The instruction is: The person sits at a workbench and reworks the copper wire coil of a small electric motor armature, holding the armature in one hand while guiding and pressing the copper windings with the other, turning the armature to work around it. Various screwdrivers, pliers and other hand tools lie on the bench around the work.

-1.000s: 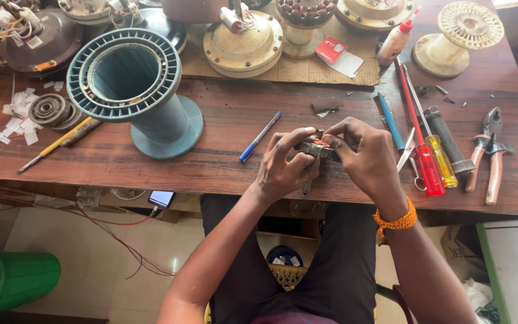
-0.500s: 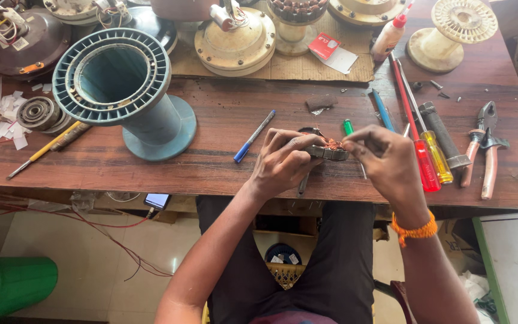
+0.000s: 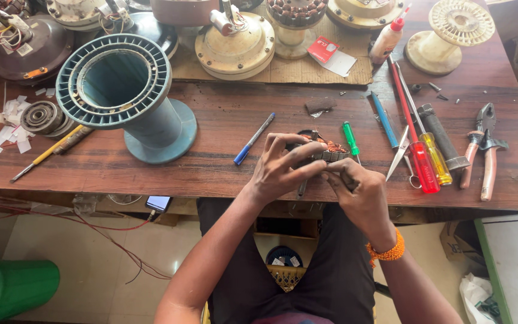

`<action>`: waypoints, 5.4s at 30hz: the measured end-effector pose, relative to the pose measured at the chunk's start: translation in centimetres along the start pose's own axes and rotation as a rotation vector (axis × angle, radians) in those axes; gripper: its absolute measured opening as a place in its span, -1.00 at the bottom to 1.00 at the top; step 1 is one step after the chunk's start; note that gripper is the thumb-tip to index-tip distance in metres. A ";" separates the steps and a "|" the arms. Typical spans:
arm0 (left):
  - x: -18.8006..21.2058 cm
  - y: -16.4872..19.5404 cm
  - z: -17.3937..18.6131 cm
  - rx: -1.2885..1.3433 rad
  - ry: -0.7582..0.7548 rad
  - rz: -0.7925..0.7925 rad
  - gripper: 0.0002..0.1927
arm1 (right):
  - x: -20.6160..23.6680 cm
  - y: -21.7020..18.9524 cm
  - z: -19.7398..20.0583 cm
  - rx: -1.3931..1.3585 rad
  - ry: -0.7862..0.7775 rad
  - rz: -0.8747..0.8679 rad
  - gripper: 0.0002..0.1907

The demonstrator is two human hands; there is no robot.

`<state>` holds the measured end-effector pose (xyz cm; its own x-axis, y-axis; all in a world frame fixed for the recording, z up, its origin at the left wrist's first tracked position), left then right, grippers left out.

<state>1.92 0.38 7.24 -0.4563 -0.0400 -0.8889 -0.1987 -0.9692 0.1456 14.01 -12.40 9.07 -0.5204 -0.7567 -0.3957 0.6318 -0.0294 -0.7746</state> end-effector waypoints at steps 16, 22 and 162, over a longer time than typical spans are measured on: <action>0.3 -0.1 0.1 0.001 0.080 0.016 -0.84 | 0.4 0.6 0.2 -0.136 -0.125 -0.160 -0.94; 1.0 -0.5 -0.3 0.014 0.172 0.120 -0.78 | -1.8 -2.5 1.2 0.006 -0.056 -0.100 -0.94; 0.3 0.0 0.3 0.057 0.149 0.059 -0.79 | -0.6 -3.1 1.6 0.049 0.015 0.024 -0.90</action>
<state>1.55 0.41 7.10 -0.3362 -0.1359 -0.9319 -0.2266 -0.9488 0.2201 13.33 -12.89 12.48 -0.5129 -0.7478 -0.4216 0.6716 -0.0437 -0.7396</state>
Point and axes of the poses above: each hand's wrist, its own x-axis away from the middle knuckle, its own z-axis out of the back of the hand, y = z × x, the point moved 5 cm from there along -x, towards the middle knuckle, and after that the axes turned 3 degrees about y, right-handed, at the moved point
